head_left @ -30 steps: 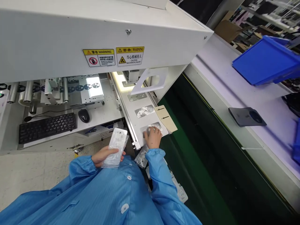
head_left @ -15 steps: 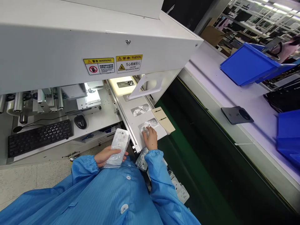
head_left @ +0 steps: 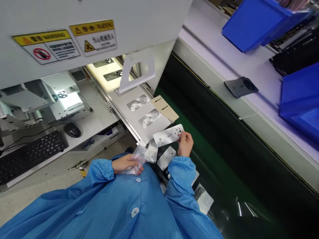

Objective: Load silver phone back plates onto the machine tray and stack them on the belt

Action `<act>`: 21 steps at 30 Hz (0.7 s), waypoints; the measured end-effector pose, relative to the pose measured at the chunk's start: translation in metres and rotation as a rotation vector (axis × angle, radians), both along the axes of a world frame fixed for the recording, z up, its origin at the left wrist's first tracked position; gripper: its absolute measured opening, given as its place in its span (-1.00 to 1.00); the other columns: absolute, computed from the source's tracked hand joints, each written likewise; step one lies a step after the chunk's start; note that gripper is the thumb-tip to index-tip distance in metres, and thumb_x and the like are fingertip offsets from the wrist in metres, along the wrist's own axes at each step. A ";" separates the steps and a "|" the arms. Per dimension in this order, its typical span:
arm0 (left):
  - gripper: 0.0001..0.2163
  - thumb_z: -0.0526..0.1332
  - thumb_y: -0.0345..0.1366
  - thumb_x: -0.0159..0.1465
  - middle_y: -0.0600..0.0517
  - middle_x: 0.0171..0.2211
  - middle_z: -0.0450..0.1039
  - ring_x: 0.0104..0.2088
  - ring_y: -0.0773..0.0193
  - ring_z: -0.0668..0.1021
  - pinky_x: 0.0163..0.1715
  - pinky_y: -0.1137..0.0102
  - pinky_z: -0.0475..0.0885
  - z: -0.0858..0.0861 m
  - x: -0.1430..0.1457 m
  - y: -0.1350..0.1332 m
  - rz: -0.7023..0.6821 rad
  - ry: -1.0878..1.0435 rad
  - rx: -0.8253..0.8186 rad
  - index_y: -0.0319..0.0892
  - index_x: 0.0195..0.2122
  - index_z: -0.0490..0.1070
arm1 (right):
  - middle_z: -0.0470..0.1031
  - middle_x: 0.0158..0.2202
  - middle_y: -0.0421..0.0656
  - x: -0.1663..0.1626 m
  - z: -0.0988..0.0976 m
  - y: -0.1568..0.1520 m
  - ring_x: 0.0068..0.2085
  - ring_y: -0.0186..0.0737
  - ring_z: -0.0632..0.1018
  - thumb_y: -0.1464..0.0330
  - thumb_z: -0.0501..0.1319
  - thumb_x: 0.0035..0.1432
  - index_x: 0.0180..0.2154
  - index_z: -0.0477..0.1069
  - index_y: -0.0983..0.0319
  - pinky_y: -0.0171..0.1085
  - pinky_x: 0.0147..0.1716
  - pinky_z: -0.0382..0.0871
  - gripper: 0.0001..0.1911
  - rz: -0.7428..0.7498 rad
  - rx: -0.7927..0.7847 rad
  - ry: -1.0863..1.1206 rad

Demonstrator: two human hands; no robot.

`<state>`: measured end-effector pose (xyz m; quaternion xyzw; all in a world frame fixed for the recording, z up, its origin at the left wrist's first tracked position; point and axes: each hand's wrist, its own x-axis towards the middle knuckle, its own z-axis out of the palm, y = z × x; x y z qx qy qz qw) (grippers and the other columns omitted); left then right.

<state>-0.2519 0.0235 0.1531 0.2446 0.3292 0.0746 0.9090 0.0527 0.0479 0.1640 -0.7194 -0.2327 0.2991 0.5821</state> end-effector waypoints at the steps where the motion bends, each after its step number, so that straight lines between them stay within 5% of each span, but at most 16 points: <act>1: -0.61 0.49 -0.15 0.02 -0.10 -0.37 0.59 -0.41 0.21 0.62 -0.31 0.33 0.50 -0.002 -0.001 -0.001 0.024 0.036 -0.001 -0.29 -0.22 0.51 | 0.49 -0.45 -0.18 0.019 -0.003 -0.012 -0.48 -0.27 0.43 -0.13 0.26 -0.07 -0.29 0.35 0.24 -0.31 -0.49 0.32 -0.43 0.000 -0.052 -0.003; 5: -0.62 0.49 -0.17 -0.04 -0.03 -0.47 0.56 -0.49 0.24 0.58 -0.41 0.36 0.47 -0.006 0.005 -0.002 0.089 0.166 0.021 -0.27 -0.32 0.42 | 0.54 -0.42 -0.11 0.064 -0.023 -0.066 -0.45 -0.21 0.48 0.03 0.18 0.14 -0.25 0.46 0.25 -0.27 -0.43 0.33 -0.59 0.194 -0.455 -0.301; 9: -0.63 0.47 -0.20 -0.06 -0.15 -0.41 0.60 -0.42 0.16 0.61 -0.36 0.32 0.50 -0.012 0.027 -0.003 0.009 0.204 0.015 -0.27 -0.34 0.39 | 0.58 -0.39 -0.05 0.053 -0.063 -0.082 -0.31 -0.10 0.57 0.32 0.18 0.21 -0.25 0.54 0.25 -0.23 -0.28 0.36 -0.81 0.187 -0.893 -0.558; 14: -0.78 0.38 -0.36 -0.04 -0.10 -0.46 0.57 -0.45 0.21 0.59 -0.42 0.38 0.47 -0.027 0.070 -0.010 -0.074 0.382 0.051 -0.33 -0.37 0.48 | 0.57 -0.25 0.16 0.035 -0.105 -0.067 -0.16 0.02 0.59 0.38 0.15 0.27 -0.16 0.55 0.36 -0.19 -0.20 0.37 -0.76 0.188 -1.050 -0.568; 21: -0.88 0.33 -0.39 0.05 0.05 -0.54 0.49 -0.53 0.31 0.53 -0.45 0.43 0.43 -0.053 0.111 -0.022 -0.041 0.491 0.140 -0.26 -0.37 0.47 | 0.55 -0.15 0.14 0.046 -0.114 -0.081 0.00 0.05 0.50 0.41 0.12 0.31 -0.14 0.56 0.32 -0.16 -0.08 0.31 -0.75 0.228 -1.051 -0.617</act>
